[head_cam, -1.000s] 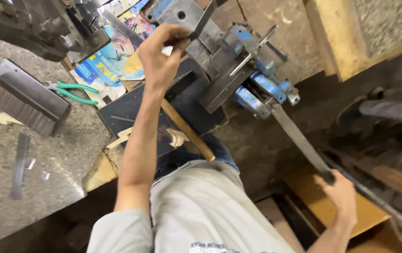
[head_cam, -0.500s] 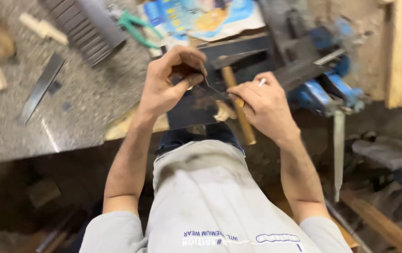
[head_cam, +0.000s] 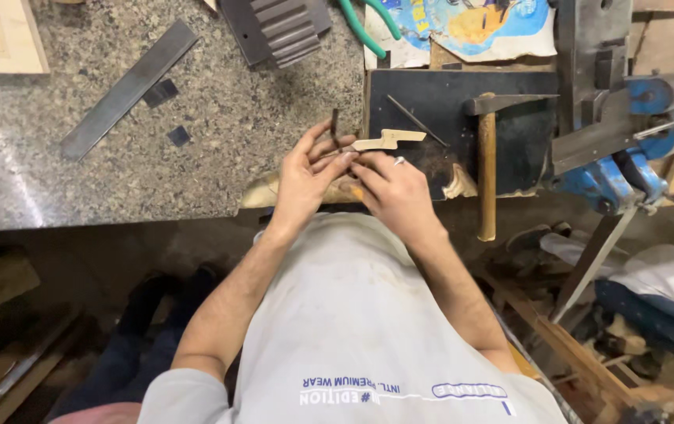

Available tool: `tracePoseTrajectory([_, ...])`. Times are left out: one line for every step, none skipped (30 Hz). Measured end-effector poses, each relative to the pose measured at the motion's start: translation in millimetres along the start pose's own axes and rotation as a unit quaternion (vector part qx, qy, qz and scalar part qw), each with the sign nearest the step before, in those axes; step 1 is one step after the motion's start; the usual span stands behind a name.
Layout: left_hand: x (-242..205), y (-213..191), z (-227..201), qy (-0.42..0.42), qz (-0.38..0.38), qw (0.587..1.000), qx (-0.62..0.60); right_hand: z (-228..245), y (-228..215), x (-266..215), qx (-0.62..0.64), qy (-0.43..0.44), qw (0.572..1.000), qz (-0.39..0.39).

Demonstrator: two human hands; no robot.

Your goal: The person repeatedly hammers small metal pieces into a larger metal assembly using a hammer and a wooden block. They frequently inspect the fit of the pieces and adjust their position on the workbench throughout the process.

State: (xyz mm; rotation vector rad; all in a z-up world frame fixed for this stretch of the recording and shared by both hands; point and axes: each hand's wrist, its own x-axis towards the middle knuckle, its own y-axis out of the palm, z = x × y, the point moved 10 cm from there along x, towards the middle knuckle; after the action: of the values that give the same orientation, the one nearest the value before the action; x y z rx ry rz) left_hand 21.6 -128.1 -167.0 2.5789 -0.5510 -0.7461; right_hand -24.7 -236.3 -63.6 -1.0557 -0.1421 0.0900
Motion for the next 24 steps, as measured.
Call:
tracePoseTrajectory([2,-7,2,-0.004,-0.005,1.0,-0.003,-6,-4,1,0.006,0.003,1.0,0.013])
tracePoseTrajectory([2,-14,3,-0.005,-0.016,1.0,-0.006,-11,-5,3,0.016,0.0,0.999,0.028])
tracePoseTrajectory([4,-14,1,0.005,0.004,1.0,-0.006,-20,-6,6,-0.057,0.002,0.998,0.031])
tracePoseTrajectory([5,-16,-2,0.014,0.019,1.0,-0.003,-28,-5,7,-0.124,0.003,0.992,0.033])
tracePoseTrajectory([6,-17,-5,0.023,0.035,0.999,0.0,-36,-3,8,-0.19,0.003,0.981,0.035])
tracePoseTrajectory([6,-17,-7,0.024,0.051,0.998,-0.01,-45,1,7,-0.191,0.009,0.981,0.04])
tracePoseTrajectory([5,-15,-10,0.024,0.067,0.997,-0.02,-52,5,5,-0.192,0.016,0.98,0.045])
tracePoseTrajectory([7,-12,-14,0.029,0.082,0.996,-0.03,-58,8,6,-0.194,0.018,0.98,0.048])
tracePoseTrajectory([10,-9,-17,0.022,0.087,0.995,-0.046,-68,8,4,-0.143,0.056,0.987,0.047])
tracePoseTrajectory([9,-6,-18,0.011,0.091,0.994,-0.061,-74,5,-2,-0.09,0.095,0.99,0.049])
tracePoseTrajectory([8,-3,-20,0.001,0.095,0.993,-0.076,-79,3,-8,-0.037,0.135,0.989,0.051])
tracePoseTrajectory([8,1,-22,-0.004,0.099,0.992,-0.079,-89,-2,-16,0.078,0.208,0.974,0.031])
tracePoseTrajectory([8,5,-24,-0.009,0.103,0.991,-0.082,-96,-2,-24,0.193,0.278,0.941,0.011])
tracePoseTrajectory([5,6,-27,-0.015,0.099,0.992,-0.083,-98,3,-31,0.309,0.34,0.888,-0.006])
tracePoseTrajectory([2,8,-30,-0.014,0.101,0.992,-0.072,-90,1,-26,0.342,0.322,0.883,-0.016])
tracePoseTrajectory([1,14,-32,-0.015,0.11,0.992,-0.063,-83,-5,-24,0.371,0.308,0.876,-0.031])
tracePoseTrajectory([0,20,-33,-0.017,0.12,0.991,-0.054,-76,-12,-21,0.4,0.294,0.867,-0.047])
tracePoseTrajectory([-1,27,-36,-0.01,0.128,0.989,-0.067,-64,-19,-13,0.381,0.249,0.89,-0.037])
tracePoseTrajectory([-3,34,-38,-0.004,0.135,0.987,-0.081,-53,-25,-6,0.36,0.203,0.91,-0.027])
tracePoseTrajectory([-5,38,-42,0.004,0.139,0.986,-0.094,-40,-31,0,0.341,0.154,0.927,-0.013])
tracePoseTrajectory([-7,40,-44,0.01,0.138,0.987,-0.084,-32,-37,2,0.324,0.129,0.937,-0.016])
tracePoseTrajectory([-9,42,-47,0.016,0.137,0.988,-0.074,-23,-44,1,0.307,0.105,0.946,-0.018])
tracePoseTrajectory([-11,44,-50,0.021,0.136,0.988,-0.064,-15,-49,0,0.29,0.08,0.953,-0.019])
tracePoseTrajectory([-12,44,-51,0.019,0.129,0.99,-0.055,-17,-52,-4,0.286,0.105,0.952,-0.027])
